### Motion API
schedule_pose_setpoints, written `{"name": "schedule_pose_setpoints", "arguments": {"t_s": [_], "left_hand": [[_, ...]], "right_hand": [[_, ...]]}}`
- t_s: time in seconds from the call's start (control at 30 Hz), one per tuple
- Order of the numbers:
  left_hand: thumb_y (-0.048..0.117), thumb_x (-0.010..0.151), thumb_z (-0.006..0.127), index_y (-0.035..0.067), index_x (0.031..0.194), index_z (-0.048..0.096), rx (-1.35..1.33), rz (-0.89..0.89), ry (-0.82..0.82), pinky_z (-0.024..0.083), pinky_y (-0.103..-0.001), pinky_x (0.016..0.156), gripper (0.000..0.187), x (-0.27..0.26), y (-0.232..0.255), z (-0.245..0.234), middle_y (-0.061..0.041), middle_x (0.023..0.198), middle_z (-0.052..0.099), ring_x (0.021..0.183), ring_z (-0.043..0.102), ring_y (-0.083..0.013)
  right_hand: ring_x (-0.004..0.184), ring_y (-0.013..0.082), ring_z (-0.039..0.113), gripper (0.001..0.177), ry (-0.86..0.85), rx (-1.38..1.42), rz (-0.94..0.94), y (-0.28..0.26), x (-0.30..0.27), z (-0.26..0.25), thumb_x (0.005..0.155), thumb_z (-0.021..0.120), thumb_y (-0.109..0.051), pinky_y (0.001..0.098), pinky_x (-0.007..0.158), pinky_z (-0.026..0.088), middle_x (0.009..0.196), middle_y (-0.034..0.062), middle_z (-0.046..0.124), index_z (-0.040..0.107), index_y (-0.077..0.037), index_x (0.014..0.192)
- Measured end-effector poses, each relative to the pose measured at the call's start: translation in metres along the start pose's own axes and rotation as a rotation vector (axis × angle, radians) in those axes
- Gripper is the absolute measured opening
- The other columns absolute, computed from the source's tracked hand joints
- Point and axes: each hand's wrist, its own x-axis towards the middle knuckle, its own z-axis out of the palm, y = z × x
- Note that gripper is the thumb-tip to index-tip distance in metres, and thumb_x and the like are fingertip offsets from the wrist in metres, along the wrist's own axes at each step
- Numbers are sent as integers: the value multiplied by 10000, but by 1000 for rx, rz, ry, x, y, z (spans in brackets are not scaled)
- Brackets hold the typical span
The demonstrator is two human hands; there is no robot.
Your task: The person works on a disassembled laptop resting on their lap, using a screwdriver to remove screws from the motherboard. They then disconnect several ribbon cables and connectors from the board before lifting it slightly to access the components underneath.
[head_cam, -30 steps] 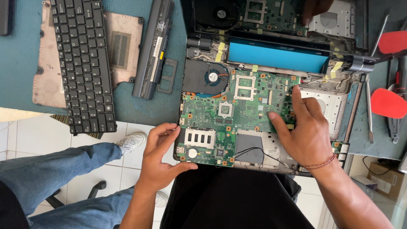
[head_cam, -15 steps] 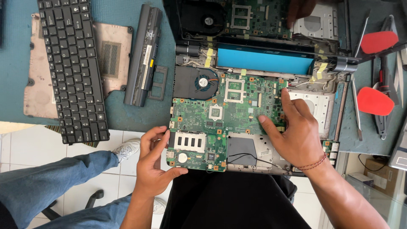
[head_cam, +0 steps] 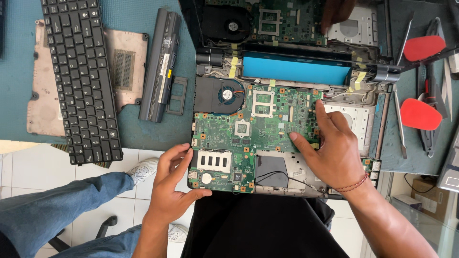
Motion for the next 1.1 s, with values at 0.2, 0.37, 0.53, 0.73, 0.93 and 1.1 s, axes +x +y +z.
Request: {"name": "schedule_pose_setpoints", "arguments": {"t_s": [0.2, 0.37, 0.53, 0.73, 0.93, 1.1], "left_hand": [[317, 762, 778, 121, 1419, 376, 28, 15, -73, 438, -409, 1065, 795, -1, -2, -4, -180, 1436, 356, 1259, 503, -313], [322, 790, 754, 125, 1427, 365, -12, 13, -71, 426, -392, 1040, 772, 0, -1, -3, -177, 1443, 349, 1268, 482, -304], [305, 793, 760, 126, 1429, 360, -44, 17, -55, 431, -382, 1026, 772, -1, -3, 0, -179, 1440, 339, 1222, 490, -287], [338, 806, 736, 121, 1429, 359, -62, 16, -39, 437, -377, 1021, 760, -2, -3, 1, -183, 1436, 340, 1211, 496, -281], [365, 793, 740, 100, 1429, 360, 42, 16, -74, 420, -375, 1018, 787, -3, -6, -2, -175, 1436, 348, 1243, 473, -287], [339, 831, 718, 125, 1462, 292, 176, 5, -146, 379, -429, 1103, 791, 2, 9, -7, -169, 1444, 313, 1270, 423, -296]], "right_hand": [[802, 287, 542, 883, -1, -17, -4, -4, -1, 1, 795, 691, -452, 408, 735, 489, 955, 131, 458, 400, 68, 1446], [765, 280, 529, 896, -15, -35, -13, -3, -1, 1, 794, 684, -475, 408, 675, 491, 948, 127, 452, 401, 72, 1446], [794, 284, 533, 889, 20, -37, -28, -3, -3, 3, 787, 704, -465, 412, 703, 489, 958, 132, 461, 419, 70, 1438], [814, 285, 537, 896, 27, -44, -30, -3, -3, 2, 781, 710, -466, 416, 717, 491, 968, 133, 470, 420, 65, 1442], [817, 274, 531, 897, 15, -31, -20, -5, -3, 2, 789, 701, -461, 411, 717, 491, 966, 127, 465, 406, 70, 1449], [791, 276, 529, 893, -15, -36, -2, -8, -3, 3, 794, 701, -445, 420, 665, 511, 976, 134, 449, 395, 83, 1446]]}}
